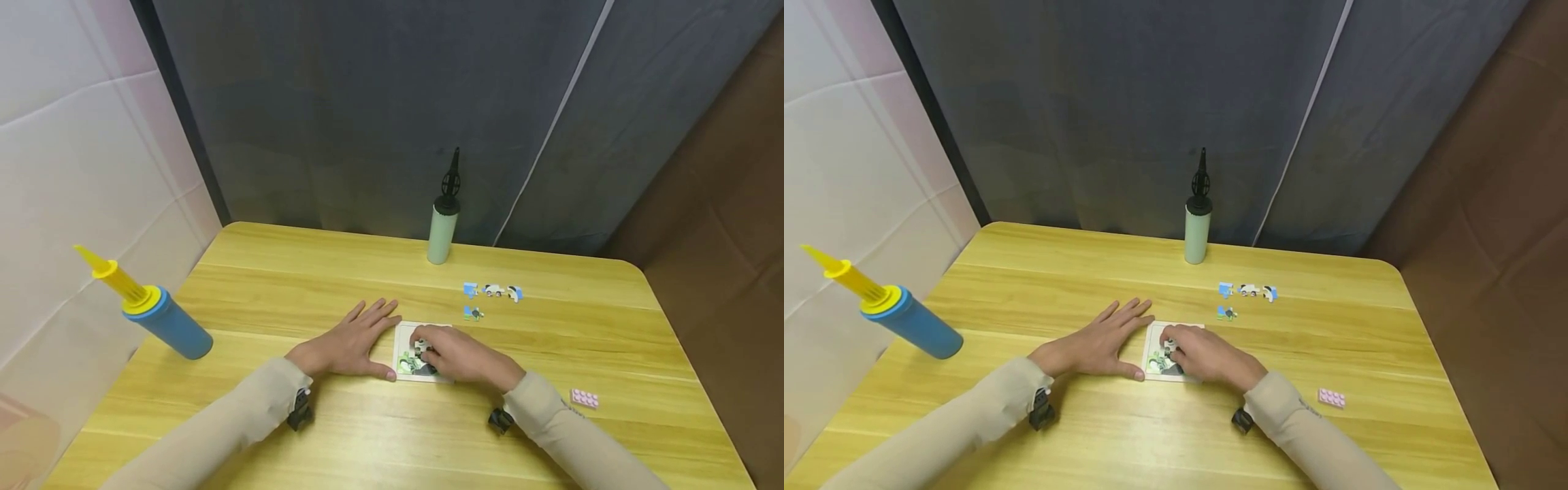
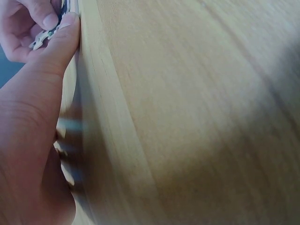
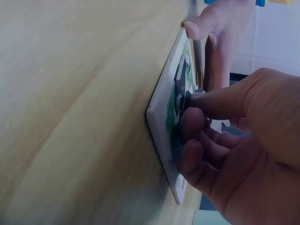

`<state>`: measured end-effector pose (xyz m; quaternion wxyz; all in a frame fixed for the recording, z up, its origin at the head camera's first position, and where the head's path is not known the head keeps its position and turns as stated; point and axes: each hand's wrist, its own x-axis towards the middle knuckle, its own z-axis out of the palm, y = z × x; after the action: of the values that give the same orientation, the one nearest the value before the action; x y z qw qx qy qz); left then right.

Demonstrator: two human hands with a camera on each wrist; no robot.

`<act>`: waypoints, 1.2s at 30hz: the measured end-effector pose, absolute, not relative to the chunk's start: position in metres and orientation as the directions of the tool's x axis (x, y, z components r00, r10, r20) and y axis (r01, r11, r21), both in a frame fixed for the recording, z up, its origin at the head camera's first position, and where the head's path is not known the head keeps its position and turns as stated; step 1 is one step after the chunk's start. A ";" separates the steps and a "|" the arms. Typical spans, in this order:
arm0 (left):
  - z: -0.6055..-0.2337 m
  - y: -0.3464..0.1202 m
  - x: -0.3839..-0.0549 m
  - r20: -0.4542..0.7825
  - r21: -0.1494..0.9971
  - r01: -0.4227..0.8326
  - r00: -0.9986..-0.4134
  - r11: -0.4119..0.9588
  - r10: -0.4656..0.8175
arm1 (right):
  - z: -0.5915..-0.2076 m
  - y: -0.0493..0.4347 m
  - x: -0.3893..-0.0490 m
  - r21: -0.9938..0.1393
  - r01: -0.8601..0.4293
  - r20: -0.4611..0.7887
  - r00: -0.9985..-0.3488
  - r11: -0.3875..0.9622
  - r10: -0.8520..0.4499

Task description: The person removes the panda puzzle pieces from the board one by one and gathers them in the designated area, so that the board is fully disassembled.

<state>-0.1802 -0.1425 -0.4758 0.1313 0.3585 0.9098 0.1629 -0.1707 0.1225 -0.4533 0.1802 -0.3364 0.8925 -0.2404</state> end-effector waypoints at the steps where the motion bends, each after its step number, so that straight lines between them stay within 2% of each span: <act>1: -0.476 -0.143 -0.180 -0.127 0.389 0.607 -0.710 0.693 0.693 | -0.454 0.123 -0.170 -0.553 -0.513 -0.159 -0.708 0.656 -0.688; 12: -0.475 -0.143 -0.180 -0.120 0.394 0.610 -0.707 0.687 0.697 | -0.456 0.122 -0.169 -0.594 -0.496 -0.134 -0.715 0.633 -0.686; 23: -0.478 -0.144 -0.179 -0.131 0.392 0.602 -0.711 0.695 0.690 | -0.455 0.135 -0.171 -0.712 -0.413 -0.170 -0.683 0.567 -0.710; 36: -0.478 -0.143 -0.181 -0.127 0.396 0.601 -0.713 0.694 0.690 | -0.457 0.133 -0.171 -0.707 -0.406 -0.166 -0.701 0.579 -0.694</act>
<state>-0.1812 -0.1427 -0.4778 0.1342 0.3544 0.9106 0.1651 -0.1706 0.1335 -0.4568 0.2185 -0.3192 0.8614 -0.3292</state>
